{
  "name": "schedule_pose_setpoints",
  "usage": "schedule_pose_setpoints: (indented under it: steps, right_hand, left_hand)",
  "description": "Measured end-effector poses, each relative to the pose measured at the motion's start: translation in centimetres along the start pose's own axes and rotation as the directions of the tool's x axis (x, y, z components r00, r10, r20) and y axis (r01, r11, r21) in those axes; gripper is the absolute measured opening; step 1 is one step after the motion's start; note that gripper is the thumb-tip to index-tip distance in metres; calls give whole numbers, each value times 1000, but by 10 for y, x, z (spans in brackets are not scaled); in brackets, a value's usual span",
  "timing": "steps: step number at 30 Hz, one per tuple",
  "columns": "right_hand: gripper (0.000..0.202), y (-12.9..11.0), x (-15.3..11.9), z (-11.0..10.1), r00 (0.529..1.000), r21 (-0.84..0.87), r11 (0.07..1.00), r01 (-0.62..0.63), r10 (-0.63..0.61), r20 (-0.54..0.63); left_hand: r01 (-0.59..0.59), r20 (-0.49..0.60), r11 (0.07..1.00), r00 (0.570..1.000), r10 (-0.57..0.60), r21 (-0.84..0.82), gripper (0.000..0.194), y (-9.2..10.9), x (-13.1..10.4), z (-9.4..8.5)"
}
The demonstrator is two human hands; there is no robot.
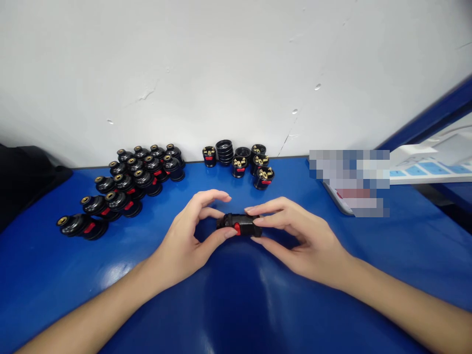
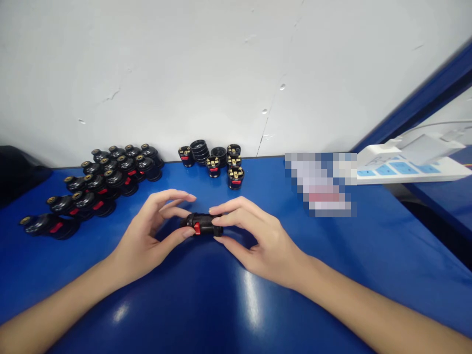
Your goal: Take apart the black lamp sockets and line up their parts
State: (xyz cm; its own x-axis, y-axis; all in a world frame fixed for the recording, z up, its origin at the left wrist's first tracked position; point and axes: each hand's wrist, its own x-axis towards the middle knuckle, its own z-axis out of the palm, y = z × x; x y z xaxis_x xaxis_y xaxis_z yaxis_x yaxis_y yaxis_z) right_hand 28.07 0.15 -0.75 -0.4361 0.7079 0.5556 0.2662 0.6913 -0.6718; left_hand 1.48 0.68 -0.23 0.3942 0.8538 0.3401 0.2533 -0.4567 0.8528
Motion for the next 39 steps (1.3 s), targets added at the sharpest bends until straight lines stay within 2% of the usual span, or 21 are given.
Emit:
schedule_pose_setpoints:
  steps: [3,6,11,16,24,33,36,39]
  right_hand:
    - [35,0,2,0,999,-36,998,43,-43,1]
    - [35,1,1,0,1000,-21,1000,20,-20,-4]
    - [37,3,-2,0,1000,-15,1000,12,-12,-11]
    - [33,2,-1,0,1000,-24,999,21,-21,-20]
    - [31,0,-1,-1,1000,-9,1000,5,-5,-9]
    - [46,0,-3,2,987,184,970,-158,158,14]
    - [55,-1,-3,3,987,118,980,-160,158,32]
    - [71,-3,-2,2,988,-28,990,-135,137,70]
  left_hand:
    - [-46,-13,999,999,46,3,61,-1,0,1]
    - [-38,10,999,999,38,16,69,-2,0,0]
    - [-9,3,1000,1000,9,-23,58,-4,0,0]
    - [-41,-24,998,999,40,-56,59,-4,-1,1]
    - [-73,-14,997,997,73,22,57,-3,-2,-1]
    - [-119,-3,990,993,120,80,52,0,-2,-2]
    - [-149,-21,977,988,154,153,52,3,-1,-4]
    - [-221,17,908,973,231,356,49,5,2,-10]
